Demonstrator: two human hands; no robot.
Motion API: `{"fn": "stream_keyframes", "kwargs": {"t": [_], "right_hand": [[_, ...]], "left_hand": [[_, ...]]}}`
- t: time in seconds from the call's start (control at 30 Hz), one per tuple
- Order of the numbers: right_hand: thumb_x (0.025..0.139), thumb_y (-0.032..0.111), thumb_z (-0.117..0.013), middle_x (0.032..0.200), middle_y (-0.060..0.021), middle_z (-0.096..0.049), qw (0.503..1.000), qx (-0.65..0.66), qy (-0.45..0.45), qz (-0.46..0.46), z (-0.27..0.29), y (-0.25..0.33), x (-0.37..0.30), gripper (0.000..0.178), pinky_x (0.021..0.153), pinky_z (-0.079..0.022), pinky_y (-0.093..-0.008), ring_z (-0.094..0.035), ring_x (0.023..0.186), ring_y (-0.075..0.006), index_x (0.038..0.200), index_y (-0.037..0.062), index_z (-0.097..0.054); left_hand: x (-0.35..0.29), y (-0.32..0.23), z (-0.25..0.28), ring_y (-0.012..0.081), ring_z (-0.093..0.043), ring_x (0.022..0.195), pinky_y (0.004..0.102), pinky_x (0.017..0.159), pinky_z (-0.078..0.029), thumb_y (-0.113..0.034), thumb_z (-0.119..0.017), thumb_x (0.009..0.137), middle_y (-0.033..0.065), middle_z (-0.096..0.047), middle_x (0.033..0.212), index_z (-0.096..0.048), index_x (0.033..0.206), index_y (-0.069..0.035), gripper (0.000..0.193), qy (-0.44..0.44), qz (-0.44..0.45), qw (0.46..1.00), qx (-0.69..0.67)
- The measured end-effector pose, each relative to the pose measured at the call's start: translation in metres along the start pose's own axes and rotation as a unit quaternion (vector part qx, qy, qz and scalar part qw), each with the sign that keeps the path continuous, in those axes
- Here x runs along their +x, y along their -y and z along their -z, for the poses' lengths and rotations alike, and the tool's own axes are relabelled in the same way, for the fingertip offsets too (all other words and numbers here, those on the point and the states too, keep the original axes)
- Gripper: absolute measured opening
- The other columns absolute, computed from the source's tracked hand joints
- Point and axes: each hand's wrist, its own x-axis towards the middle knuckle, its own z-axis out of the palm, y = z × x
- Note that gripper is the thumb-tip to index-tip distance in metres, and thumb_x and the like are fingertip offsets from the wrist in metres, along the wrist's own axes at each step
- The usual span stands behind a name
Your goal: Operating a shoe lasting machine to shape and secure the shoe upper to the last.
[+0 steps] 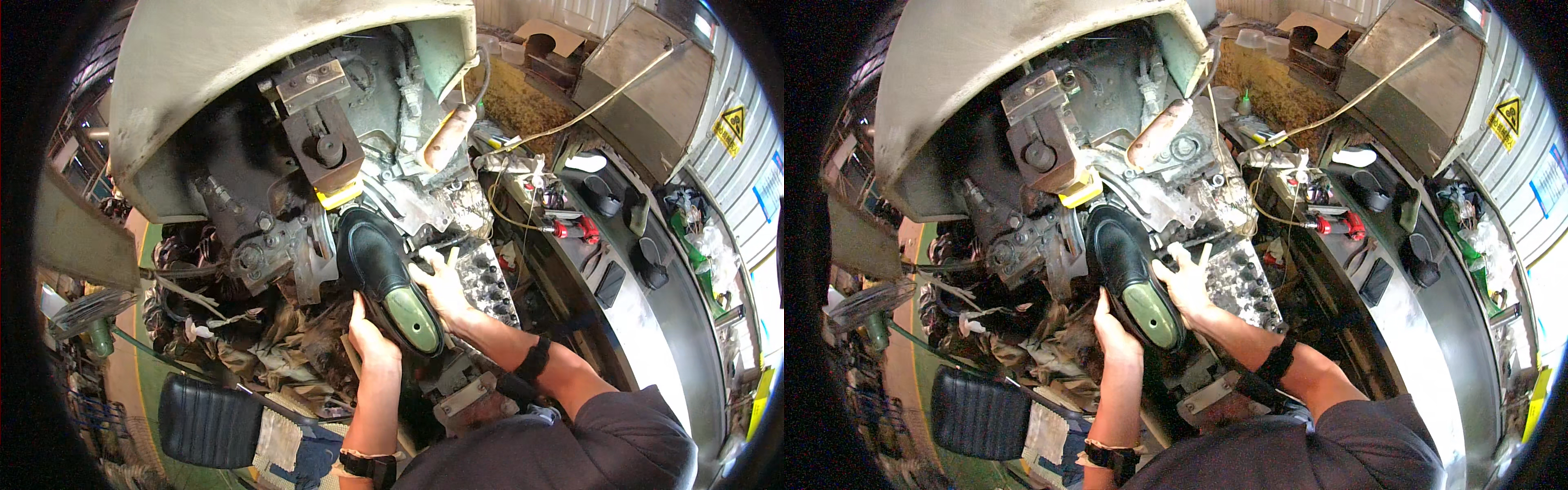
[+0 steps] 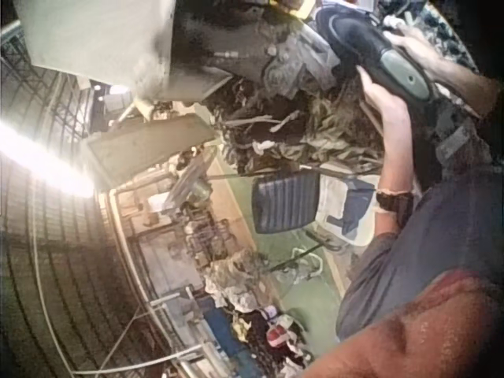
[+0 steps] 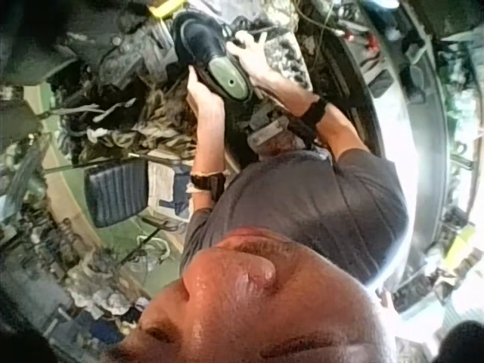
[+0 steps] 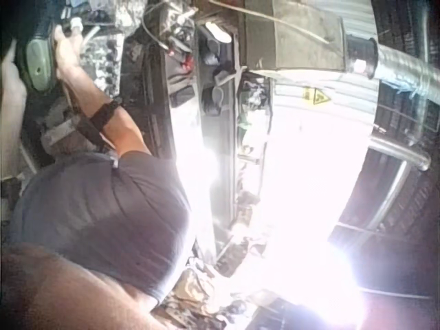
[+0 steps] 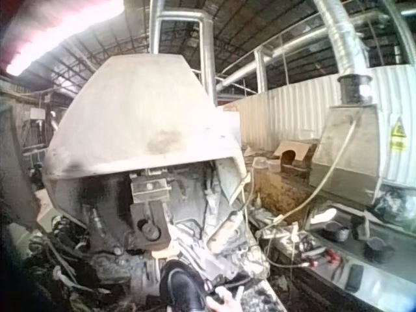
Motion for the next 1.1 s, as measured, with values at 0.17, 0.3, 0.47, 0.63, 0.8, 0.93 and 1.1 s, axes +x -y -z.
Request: {"fn": "stream_keyframes", "kwargs": {"t": [0.17,0.3,0.47,0.63,0.8,0.93,1.1], "right_hand": [[0.087,0.024,-0.073,0.146,-0.0218,-0.044,0.999,0.042,-0.01,-0.011,-0.001,-0.011,0.012,0.049,0.123,0.0,-0.0401,0.004,0.15,-0.0381,0.131,0.0099,-0.057],[0.089,0.026,-0.072,0.15,-0.0219,-0.041,0.998,0.061,0.011,-0.017,0.002,-0.02,0.018,0.056,0.122,0.004,-0.04,0.008,0.15,-0.0374,0.137,0.0037,-0.052],[0.09,0.026,-0.071,0.149,-0.0161,-0.046,0.998,0.039,0.046,0.029,-0.001,-0.022,0.022,0.066,0.12,0.016,-0.0383,-0.008,0.152,-0.0236,0.144,-0.0002,-0.043],[0.089,0.016,-0.072,0.162,-0.0188,-0.024,0.995,0.074,0.051,0.045,0.002,-0.036,0.03,0.067,0.122,0.004,-0.0348,0.004,0.153,-0.0225,0.148,0.0027,-0.042],[0.087,0.026,-0.076,0.154,-0.0188,-0.039,0.994,0.082,0.007,0.068,-0.004,-0.039,0.035,0.08,0.118,0.019,-0.0379,-0.017,0.151,-0.0202,0.149,-0.0046,-0.037],[0.086,0.015,-0.077,0.161,-0.0197,-0.027,0.999,0.032,-0.01,0.021,0.002,-0.032,0.035,0.078,0.121,0.007,-0.0366,-0.008,0.153,-0.024,0.15,-0.0026,-0.037],[0.085,0.025,-0.079,0.161,-0.0279,-0.012,0.992,0.12,-0.019,0.018,-0.003,-0.034,0.036,0.079,0.122,-0.005,-0.0346,-0.001,0.153,-0.0289,0.147,-0.0058,-0.041]], "left_hand": [[-0.004,0.0,-0.014,0.0253,-0.064,0.11,0.0395,0.099,-0.05,-0.034,-0.049,0.103,0.0084,-0.067,0.125,-0.064,0.125,-0.005,0.039,-0.009,0.005,1.0,-0.026],[-0.001,0.005,-0.012,0.0255,-0.064,0.11,0.0397,0.1,-0.049,-0.033,-0.049,0.103,0.0084,-0.067,0.126,-0.064,0.126,-0.005,0.039,-0.007,0.011,0.999,-0.052],[0.022,0.016,0.008,0.0269,-0.064,0.11,0.0402,0.102,-0.047,-0.032,-0.049,0.103,0.0084,-0.068,0.124,-0.064,0.125,-0.004,0.038,-0.004,-0.026,0.997,-0.076],[0.036,0.023,0.012,0.0268,-0.065,0.107,0.0395,0.099,-0.048,-0.033,-0.049,0.103,0.0089,-0.068,0.122,-0.065,0.123,-0.003,0.039,0.008,-0.028,0.997,-0.072],[0.046,0.03,0.019,0.0263,-0.066,0.102,0.0394,0.093,-0.052,-0.031,-0.058,0.101,0.0114,-0.068,0.118,-0.064,0.12,0.002,0.038,-0.021,-0.102,0.994,-0.046],[0.046,0.032,0.013,0.0259,-0.068,0.096,0.0395,0.085,-0.056,-0.028,-0.064,0.098,0.0129,-0.068,0.114,-0.063,0.115,0.006,0.038,-0.059,-0.123,0.99,-0.046],[0.039,0.026,0.006,0.0249,-0.067,0.1,0.0391,0.089,-0.055,-0.031,-0.059,0.101,0.0125,-0.067,0.118,-0.064,0.12,0.004,0.04,-0.035,-0.106,0.993,-0.044]]}}
